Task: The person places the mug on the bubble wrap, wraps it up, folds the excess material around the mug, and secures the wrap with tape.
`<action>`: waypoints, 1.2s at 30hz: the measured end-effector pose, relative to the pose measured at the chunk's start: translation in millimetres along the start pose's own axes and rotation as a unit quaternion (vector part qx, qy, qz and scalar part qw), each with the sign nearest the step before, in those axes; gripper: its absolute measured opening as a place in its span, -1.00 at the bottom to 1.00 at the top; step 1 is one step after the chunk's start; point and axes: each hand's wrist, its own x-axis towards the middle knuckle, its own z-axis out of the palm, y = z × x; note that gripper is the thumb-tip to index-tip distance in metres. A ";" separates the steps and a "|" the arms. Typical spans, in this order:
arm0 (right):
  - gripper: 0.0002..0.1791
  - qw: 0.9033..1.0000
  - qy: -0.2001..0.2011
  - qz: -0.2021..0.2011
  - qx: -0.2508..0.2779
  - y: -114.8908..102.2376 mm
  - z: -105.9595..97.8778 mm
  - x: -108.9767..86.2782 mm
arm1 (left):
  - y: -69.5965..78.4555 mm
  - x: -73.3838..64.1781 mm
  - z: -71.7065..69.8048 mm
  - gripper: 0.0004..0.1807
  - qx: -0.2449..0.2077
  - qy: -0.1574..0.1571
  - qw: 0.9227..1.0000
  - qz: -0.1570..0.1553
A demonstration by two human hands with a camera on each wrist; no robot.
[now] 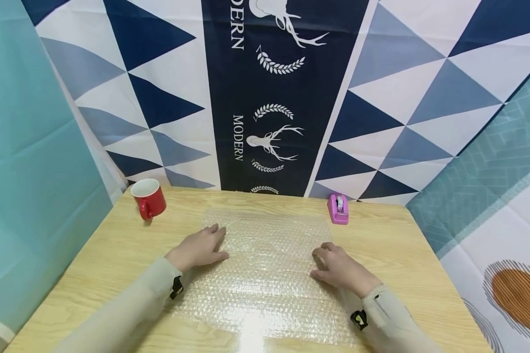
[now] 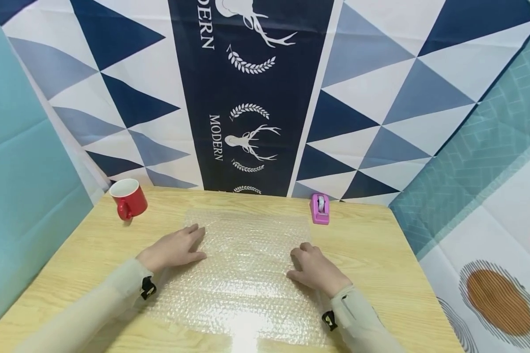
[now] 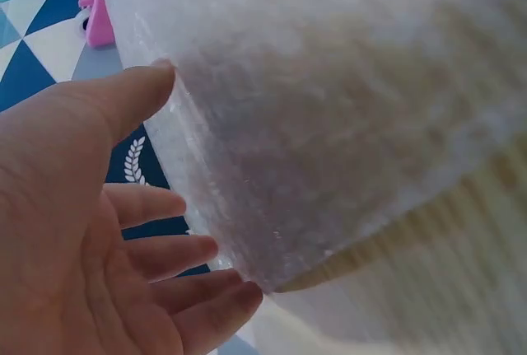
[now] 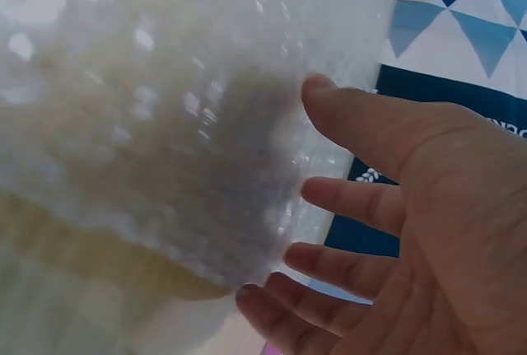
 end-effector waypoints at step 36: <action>-0.45 0.999 0.033 0.022 -0.003 40.8 -9.3 98.0 | 1.1 8.0 -2.1 -0.15 -0.005 -0.025 0.999 -0.031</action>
